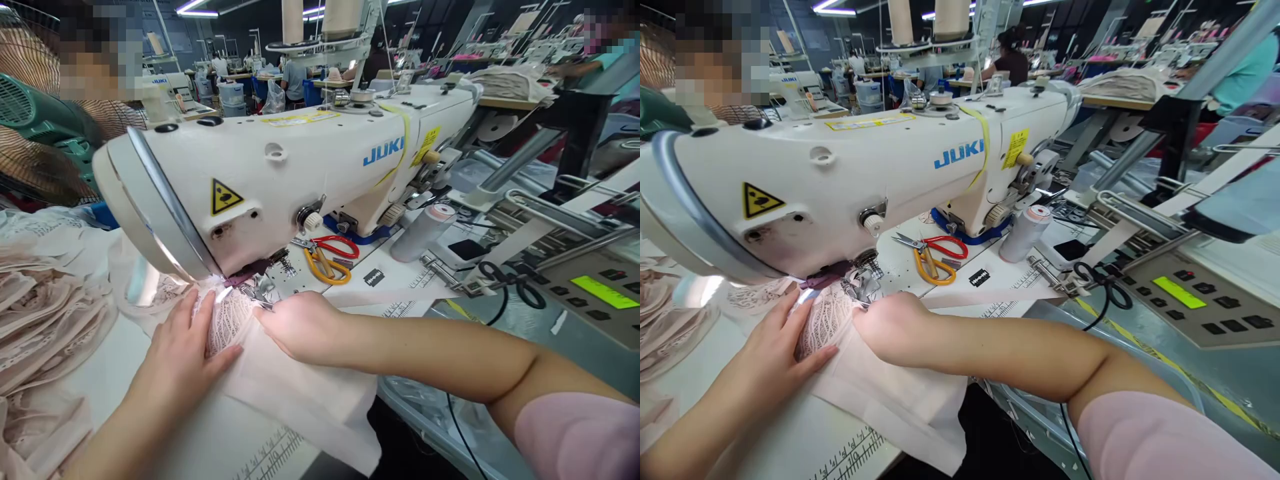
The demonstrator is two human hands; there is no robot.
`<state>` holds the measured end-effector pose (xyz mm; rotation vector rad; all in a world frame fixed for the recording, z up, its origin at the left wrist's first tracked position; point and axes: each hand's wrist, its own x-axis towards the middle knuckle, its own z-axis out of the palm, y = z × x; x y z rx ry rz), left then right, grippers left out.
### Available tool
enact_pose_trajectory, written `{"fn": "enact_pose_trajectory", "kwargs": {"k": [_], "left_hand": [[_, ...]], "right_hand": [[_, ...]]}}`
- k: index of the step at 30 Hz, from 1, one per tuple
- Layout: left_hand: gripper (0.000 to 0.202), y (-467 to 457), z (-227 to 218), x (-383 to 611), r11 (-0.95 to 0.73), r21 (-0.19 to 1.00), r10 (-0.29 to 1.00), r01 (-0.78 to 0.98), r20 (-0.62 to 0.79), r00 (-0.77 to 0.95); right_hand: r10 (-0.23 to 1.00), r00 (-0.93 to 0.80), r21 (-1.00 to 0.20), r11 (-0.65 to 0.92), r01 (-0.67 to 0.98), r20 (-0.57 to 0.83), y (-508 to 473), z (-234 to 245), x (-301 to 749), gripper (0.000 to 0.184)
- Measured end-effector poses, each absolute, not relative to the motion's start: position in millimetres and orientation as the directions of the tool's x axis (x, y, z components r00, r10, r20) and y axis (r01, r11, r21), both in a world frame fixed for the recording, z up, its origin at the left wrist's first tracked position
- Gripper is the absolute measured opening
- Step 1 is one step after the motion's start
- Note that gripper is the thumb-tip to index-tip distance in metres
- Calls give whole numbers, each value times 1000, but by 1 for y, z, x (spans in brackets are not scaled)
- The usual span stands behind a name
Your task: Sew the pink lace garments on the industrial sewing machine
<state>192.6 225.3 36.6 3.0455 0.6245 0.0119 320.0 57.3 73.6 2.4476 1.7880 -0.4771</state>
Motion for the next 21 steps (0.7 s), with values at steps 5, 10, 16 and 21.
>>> {"fn": "enact_pose_trajectory", "kwargs": {"k": [5, 10, 16, 21], "left_hand": [[82, 248, 34, 197, -932, 41, 360, 359, 29, 932], [72, 267, 39, 204, -946, 70, 318, 317, 4, 948], [59, 275, 50, 213, -927, 37, 371, 372, -37, 928], [49, 233, 49, 197, -945, -79, 294, 318, 220, 930]], "right_hand": [[911, 273, -126, -324, 938, -310, 59, 81, 318, 45], [902, 266, -95, -315, 944, -341, 58, 81, 319, 40], [912, 254, -95, -298, 950, -323, 59, 75, 320, 35], [956, 202, -115, -230, 966, -214, 41, 66, 322, 19]]}}
